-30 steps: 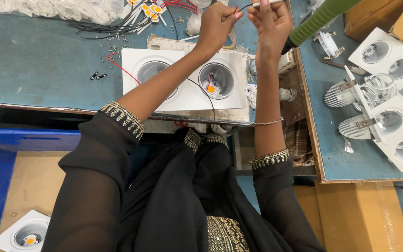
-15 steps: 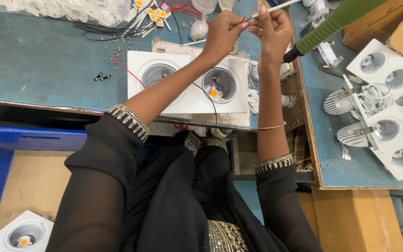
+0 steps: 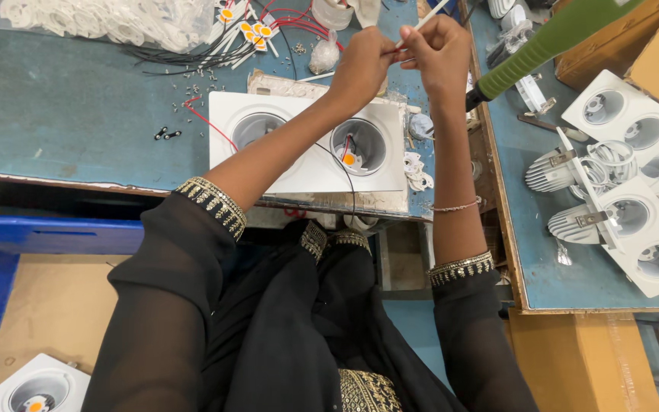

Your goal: The person assembles an LED lighting fixture by inserting internal components, connecting electrical wires, and securing the assembly with an electric screwdriver.

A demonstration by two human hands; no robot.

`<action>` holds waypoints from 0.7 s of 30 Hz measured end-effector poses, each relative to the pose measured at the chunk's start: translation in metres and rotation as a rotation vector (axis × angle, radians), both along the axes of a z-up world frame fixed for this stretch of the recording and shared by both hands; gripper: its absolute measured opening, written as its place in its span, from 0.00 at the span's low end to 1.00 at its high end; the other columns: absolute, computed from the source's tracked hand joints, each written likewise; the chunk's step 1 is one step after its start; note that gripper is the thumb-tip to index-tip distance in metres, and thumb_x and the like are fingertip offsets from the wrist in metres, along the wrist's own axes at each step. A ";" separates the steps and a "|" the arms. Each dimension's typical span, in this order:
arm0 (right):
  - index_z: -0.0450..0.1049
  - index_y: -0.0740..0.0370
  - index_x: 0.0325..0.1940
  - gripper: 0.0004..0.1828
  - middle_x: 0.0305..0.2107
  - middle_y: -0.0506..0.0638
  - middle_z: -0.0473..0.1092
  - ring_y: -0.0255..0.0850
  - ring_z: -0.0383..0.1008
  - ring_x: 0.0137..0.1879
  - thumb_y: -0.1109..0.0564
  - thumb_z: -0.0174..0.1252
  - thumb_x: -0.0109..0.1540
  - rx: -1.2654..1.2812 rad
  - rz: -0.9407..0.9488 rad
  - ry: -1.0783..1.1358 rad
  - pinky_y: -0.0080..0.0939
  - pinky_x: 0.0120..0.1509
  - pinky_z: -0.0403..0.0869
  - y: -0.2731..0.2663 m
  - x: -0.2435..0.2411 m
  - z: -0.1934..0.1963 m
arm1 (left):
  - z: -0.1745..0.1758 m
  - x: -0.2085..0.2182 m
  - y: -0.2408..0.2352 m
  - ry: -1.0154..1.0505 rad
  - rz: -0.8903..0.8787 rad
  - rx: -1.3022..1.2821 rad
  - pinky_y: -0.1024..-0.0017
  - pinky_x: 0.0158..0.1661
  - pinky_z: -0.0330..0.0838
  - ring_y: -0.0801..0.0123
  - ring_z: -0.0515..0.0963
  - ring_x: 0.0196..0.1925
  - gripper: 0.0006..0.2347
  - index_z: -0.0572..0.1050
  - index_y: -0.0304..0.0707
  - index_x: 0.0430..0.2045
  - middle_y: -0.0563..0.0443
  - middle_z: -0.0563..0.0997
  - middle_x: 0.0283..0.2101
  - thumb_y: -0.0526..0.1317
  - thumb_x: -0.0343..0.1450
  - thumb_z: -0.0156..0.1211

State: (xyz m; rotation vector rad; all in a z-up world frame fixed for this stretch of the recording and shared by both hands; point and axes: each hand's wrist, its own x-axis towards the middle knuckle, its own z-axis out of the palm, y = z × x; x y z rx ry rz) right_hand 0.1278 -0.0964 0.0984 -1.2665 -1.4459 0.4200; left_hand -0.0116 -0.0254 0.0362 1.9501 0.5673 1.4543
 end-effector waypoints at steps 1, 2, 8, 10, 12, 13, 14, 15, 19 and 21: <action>0.73 0.69 0.40 0.12 0.32 0.53 0.79 0.37 0.83 0.35 0.58 0.66 0.68 -0.034 0.011 -0.028 0.33 0.37 0.81 0.001 0.004 0.002 | 0.000 -0.001 0.002 -0.011 -0.049 -0.025 0.62 0.28 0.70 0.54 0.78 0.23 0.08 0.81 0.26 0.23 0.37 0.77 0.20 0.34 0.70 0.65; 0.74 0.70 0.41 0.11 0.33 0.53 0.79 0.36 0.83 0.37 0.58 0.65 0.68 -0.068 0.023 -0.056 0.33 0.39 0.82 0.002 0.008 0.004 | 0.000 -0.002 0.005 -0.021 -0.099 -0.051 0.65 0.27 0.70 0.58 0.80 0.21 0.08 0.81 0.26 0.22 0.40 0.78 0.19 0.34 0.70 0.64; 0.74 0.67 0.44 0.09 0.34 0.51 0.78 0.35 0.81 0.37 0.57 0.60 0.70 -0.123 0.021 0.062 0.34 0.42 0.83 0.006 0.018 0.011 | -0.003 0.005 0.021 -0.109 -0.334 -0.206 0.78 0.25 0.76 0.78 0.82 0.20 0.07 0.83 0.26 0.25 0.48 0.83 0.20 0.33 0.70 0.64; 0.73 0.67 0.44 0.10 0.34 0.52 0.78 0.35 0.82 0.37 0.55 0.59 0.70 -0.151 0.052 0.087 0.34 0.42 0.83 0.006 0.018 0.011 | -0.003 0.005 0.023 -0.102 -0.332 -0.218 0.79 0.25 0.76 0.78 0.82 0.20 0.07 0.83 0.25 0.26 0.48 0.83 0.20 0.33 0.70 0.63; 0.72 0.67 0.44 0.11 0.34 0.52 0.78 0.35 0.82 0.37 0.54 0.59 0.70 -0.162 0.079 0.104 0.34 0.43 0.83 0.005 0.018 0.011 | -0.003 0.003 0.023 -0.103 -0.342 -0.227 0.78 0.25 0.77 0.78 0.83 0.21 0.07 0.83 0.25 0.27 0.48 0.84 0.21 0.33 0.70 0.63; 0.72 0.67 0.45 0.12 0.35 0.52 0.78 0.35 0.82 0.37 0.54 0.59 0.70 -0.159 0.089 0.110 0.34 0.43 0.83 0.004 0.017 0.010 | -0.003 0.002 0.022 -0.087 -0.335 -0.219 0.78 0.26 0.77 0.77 0.83 0.21 0.07 0.82 0.24 0.26 0.48 0.84 0.21 0.33 0.70 0.62; 0.72 0.67 0.45 0.12 0.35 0.52 0.78 0.35 0.82 0.37 0.53 0.59 0.70 -0.155 0.100 0.116 0.34 0.44 0.83 0.004 0.016 0.010 | -0.001 0.001 0.020 -0.071 -0.328 -0.212 0.78 0.26 0.77 0.77 0.84 0.21 0.07 0.82 0.24 0.26 0.47 0.84 0.21 0.33 0.70 0.62; 0.72 0.67 0.44 0.12 0.34 0.52 0.78 0.35 0.82 0.37 0.54 0.60 0.70 -0.146 0.094 0.110 0.34 0.43 0.83 0.003 0.015 0.009 | 0.002 -0.001 0.019 -0.055 -0.320 -0.204 0.77 0.26 0.77 0.76 0.84 0.21 0.07 0.82 0.23 0.26 0.47 0.84 0.21 0.32 0.70 0.62; 0.71 0.66 0.40 0.12 0.33 0.53 0.78 0.34 0.81 0.35 0.54 0.62 0.69 -0.123 0.038 0.096 0.34 0.41 0.82 0.003 0.012 0.008 | 0.014 -0.012 0.005 0.025 -0.221 -0.123 0.74 0.26 0.76 0.72 0.84 0.21 0.06 0.82 0.25 0.26 0.45 0.82 0.20 0.33 0.69 0.61; 0.71 0.66 0.38 0.13 0.31 0.53 0.78 0.34 0.81 0.34 0.54 0.63 0.68 -0.110 0.003 0.090 0.33 0.39 0.82 0.003 0.012 0.008 | 0.021 -0.016 -0.003 0.066 -0.180 -0.116 0.72 0.25 0.74 0.70 0.83 0.19 0.08 0.81 0.26 0.24 0.44 0.81 0.18 0.34 0.69 0.63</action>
